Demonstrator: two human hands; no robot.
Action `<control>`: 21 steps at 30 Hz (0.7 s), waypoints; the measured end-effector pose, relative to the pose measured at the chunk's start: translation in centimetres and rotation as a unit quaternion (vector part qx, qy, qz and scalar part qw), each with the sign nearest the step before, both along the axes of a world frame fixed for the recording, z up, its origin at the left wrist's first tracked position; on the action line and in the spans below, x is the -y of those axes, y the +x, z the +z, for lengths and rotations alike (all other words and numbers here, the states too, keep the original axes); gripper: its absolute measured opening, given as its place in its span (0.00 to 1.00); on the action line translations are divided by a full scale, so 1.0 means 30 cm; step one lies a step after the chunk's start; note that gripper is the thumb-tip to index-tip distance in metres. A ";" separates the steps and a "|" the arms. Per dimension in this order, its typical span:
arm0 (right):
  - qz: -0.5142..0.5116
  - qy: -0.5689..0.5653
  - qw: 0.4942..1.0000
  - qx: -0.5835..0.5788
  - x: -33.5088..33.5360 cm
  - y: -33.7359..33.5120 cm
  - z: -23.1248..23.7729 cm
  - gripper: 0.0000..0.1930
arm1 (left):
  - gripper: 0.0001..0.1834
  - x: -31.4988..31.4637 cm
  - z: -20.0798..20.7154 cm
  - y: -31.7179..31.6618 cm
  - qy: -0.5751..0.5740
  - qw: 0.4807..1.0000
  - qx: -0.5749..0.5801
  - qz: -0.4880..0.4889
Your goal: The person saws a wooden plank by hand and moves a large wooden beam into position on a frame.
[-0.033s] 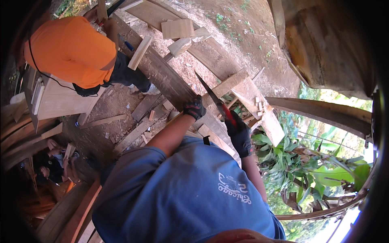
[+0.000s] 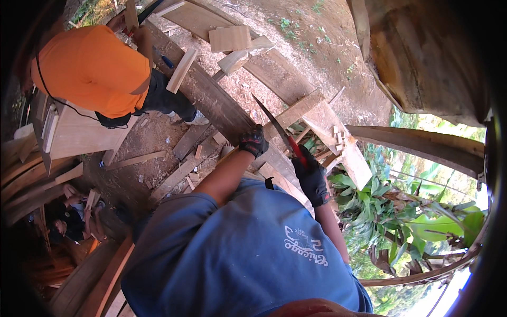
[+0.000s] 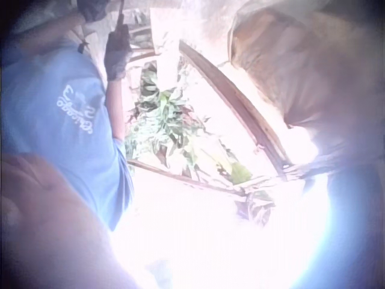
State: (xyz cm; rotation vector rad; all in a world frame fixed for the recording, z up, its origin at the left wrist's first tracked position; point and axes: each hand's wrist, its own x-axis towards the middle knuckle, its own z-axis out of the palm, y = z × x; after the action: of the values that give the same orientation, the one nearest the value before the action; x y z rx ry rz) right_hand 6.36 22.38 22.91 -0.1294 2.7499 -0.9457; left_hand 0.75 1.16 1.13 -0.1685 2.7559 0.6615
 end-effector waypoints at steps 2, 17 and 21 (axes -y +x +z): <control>0.012 0.020 0.999 -0.029 0.010 0.005 0.028 0.26 | 0.25 0.000 0.026 -0.003 0.000 1.000 0.019 -0.013; -0.022 -0.018 1.000 -0.010 -0.020 -0.119 0.078 0.21 | 0.31 0.014 0.068 -0.032 -0.043 0.997 0.046 -0.054; -0.047 -0.021 0.997 0.062 0.047 -0.188 0.080 0.21 | 0.33 0.012 0.068 -0.032 -0.050 0.993 0.084 -0.062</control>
State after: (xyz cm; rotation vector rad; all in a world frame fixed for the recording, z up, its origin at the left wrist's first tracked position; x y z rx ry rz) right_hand 0.73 20.98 25.32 0.0505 2.6438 -1.0012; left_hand -0.20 0.80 3.16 -0.0700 2.6136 0.4553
